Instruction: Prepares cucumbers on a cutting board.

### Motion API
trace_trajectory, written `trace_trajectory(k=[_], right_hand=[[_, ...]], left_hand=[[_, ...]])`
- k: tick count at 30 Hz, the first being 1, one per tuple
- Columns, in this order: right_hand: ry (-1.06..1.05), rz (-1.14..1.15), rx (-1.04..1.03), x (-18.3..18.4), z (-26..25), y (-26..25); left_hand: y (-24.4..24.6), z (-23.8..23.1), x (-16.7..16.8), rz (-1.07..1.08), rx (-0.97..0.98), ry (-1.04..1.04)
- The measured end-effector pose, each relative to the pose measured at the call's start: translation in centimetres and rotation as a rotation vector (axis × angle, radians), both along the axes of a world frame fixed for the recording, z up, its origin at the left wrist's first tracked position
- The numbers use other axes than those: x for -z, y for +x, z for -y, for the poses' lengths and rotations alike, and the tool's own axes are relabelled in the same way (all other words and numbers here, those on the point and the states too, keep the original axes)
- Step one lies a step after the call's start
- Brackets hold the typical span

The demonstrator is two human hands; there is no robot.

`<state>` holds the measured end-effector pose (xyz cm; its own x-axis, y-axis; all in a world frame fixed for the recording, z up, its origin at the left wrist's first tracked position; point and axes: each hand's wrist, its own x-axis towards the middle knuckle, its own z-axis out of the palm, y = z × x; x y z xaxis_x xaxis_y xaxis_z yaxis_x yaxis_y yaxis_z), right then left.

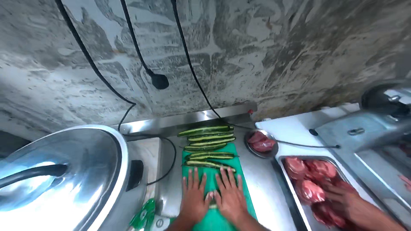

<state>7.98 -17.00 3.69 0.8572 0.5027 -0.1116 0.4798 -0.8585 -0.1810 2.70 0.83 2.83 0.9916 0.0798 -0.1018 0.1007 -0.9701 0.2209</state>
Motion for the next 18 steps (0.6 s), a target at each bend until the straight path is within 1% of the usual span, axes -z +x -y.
trace_trajectory(k=[2,3,5,7,9,11,13,15,18], right_hand=[[0.043,0.001,-0.041,0.3,1.7,-3.2],[0.055,-0.013,-0.051,0.2,2.2,-4.4],[0.06,-0.033,-0.054,0.4,2.8,-5.7],[0.046,-0.049,-0.042,0.4,2.6,-5.4],[0.038,-0.022,-0.001,0.4,2.1,-4.6],[0.034,0.044,0.061,0.6,1.3,-3.6],[0.023,0.094,0.123,0.8,0.3,-2.6],[0.018,0.146,0.158,1.2,-0.7,-1.5],[0.022,0.182,0.166,0.8,-2.3,0.1]], left_hand=[[-0.3,-0.3,-0.5,0.051,0.013,-0.089],[0.8,-0.7,-0.9,0.089,-0.001,-0.147],[4.8,-2.1,-1.9,0.155,-0.059,-0.229],[10.2,-4.1,-3.2,0.205,-0.133,-0.227],[15.3,-6.2,-4.3,0.17,-0.189,-0.166],[18.7,-8.0,-4.6,0.103,-0.183,-0.092],[20.4,-8.9,-4.7,0.053,-0.131,-0.036],[21.3,-9.4,-5.4,-0.002,-0.105,-0.022],[21.3,-9.9,-6.4,-0.115,-0.111,-0.106]])
